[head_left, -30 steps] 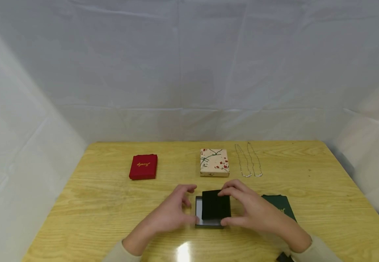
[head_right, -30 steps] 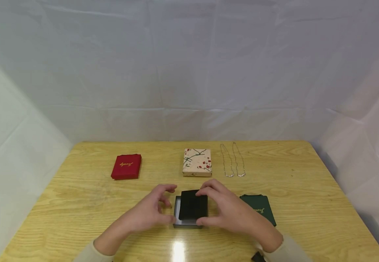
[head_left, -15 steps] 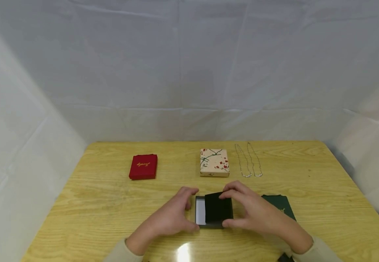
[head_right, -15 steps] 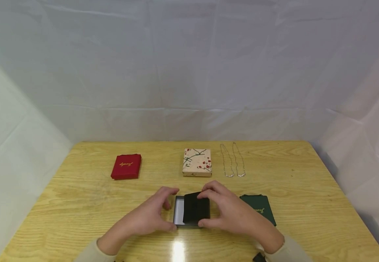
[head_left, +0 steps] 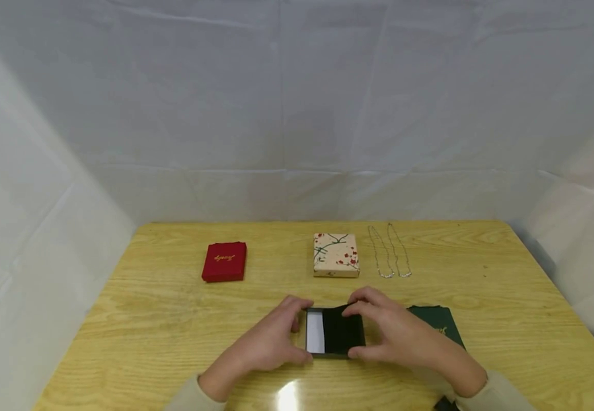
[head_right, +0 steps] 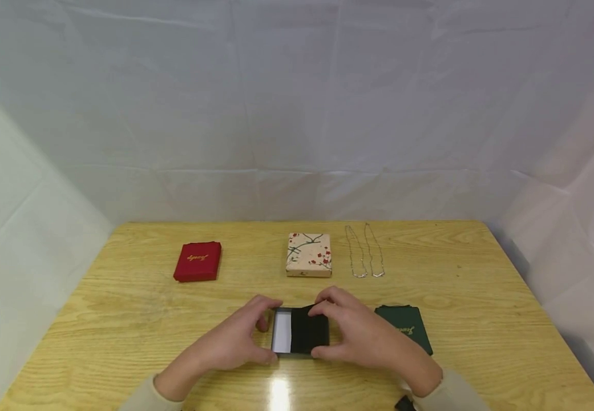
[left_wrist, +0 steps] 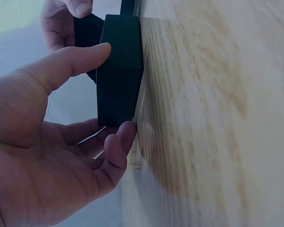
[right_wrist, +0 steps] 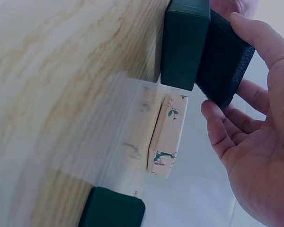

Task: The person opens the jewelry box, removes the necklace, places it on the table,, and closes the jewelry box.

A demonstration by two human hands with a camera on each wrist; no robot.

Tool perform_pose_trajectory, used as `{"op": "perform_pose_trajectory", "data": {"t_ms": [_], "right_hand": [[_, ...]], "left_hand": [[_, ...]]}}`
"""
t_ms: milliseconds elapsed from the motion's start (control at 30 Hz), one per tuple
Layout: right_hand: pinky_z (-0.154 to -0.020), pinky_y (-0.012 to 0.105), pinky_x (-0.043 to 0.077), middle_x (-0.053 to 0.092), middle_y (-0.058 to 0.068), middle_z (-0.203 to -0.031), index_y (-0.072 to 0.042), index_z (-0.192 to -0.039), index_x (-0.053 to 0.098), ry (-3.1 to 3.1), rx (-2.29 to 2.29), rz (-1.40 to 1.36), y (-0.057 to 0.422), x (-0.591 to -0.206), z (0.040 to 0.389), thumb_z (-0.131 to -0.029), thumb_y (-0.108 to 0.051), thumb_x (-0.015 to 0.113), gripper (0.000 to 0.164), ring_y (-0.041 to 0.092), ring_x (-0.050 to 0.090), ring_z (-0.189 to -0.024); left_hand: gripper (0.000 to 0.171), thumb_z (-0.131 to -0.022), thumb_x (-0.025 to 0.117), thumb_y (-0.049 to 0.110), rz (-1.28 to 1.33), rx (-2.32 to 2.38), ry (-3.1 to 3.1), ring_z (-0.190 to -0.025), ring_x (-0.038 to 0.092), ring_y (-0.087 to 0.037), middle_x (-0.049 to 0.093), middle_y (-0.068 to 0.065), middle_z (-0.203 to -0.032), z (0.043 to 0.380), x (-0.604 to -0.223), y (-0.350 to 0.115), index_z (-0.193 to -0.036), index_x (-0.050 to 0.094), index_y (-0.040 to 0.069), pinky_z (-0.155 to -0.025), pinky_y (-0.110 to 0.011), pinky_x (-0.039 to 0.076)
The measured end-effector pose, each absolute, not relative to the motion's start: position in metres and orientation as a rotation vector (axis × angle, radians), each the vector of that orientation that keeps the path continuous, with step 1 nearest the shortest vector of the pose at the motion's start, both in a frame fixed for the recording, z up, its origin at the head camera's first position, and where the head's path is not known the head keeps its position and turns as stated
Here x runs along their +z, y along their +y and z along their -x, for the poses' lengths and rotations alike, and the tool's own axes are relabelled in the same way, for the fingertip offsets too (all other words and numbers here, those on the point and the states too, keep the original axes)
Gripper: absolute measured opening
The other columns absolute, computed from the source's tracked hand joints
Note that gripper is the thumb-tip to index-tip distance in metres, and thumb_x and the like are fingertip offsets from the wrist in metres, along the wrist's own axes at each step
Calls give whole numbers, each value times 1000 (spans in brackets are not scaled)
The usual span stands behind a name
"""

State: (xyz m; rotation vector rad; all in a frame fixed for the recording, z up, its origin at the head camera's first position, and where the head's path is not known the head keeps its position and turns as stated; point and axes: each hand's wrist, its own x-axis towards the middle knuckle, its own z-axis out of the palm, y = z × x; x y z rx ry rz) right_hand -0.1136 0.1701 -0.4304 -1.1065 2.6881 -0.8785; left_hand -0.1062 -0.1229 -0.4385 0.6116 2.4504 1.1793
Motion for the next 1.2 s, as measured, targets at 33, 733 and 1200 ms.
{"op": "perform_pose_trajectory", "data": {"t_ms": [33, 733, 1200], "right_hand": [[-99, 44, 55, 51, -6, -140, -18, -132, 68, 2685, -876, 1107, 169, -431, 114, -91, -46, 85, 52, 15, 55, -122], [-103, 46, 51, 53, -7, -138, -19, -127, 70, 2692, -839, 1155, 156, -441, 119, -88, -47, 88, 52, 14, 50, -127], [-105, 46, 50, 55, -10, -135, -23, -125, 70, 2707, -782, 1175, 149, -442, 121, -88, -52, 85, 50, 13, 49, -126]], "left_hand": [[91, -74, 95, 16, -613, 1177, 2454, -101, 53, -22, 54, -2, -122, 106, -439, -123, -151, 49, 0, -81, -30, 50], [87, -76, 95, 17, -647, 1185, 2463, -100, 53, -21, 54, -1, -122, 106, -441, -123, -149, 51, 0, -81, -29, 49], [87, -77, 94, 19, -638, 1164, 2481, -99, 53, -21, 53, 1, -118, 105, -440, -122, -149, 51, 1, -81, -30, 49]]}}
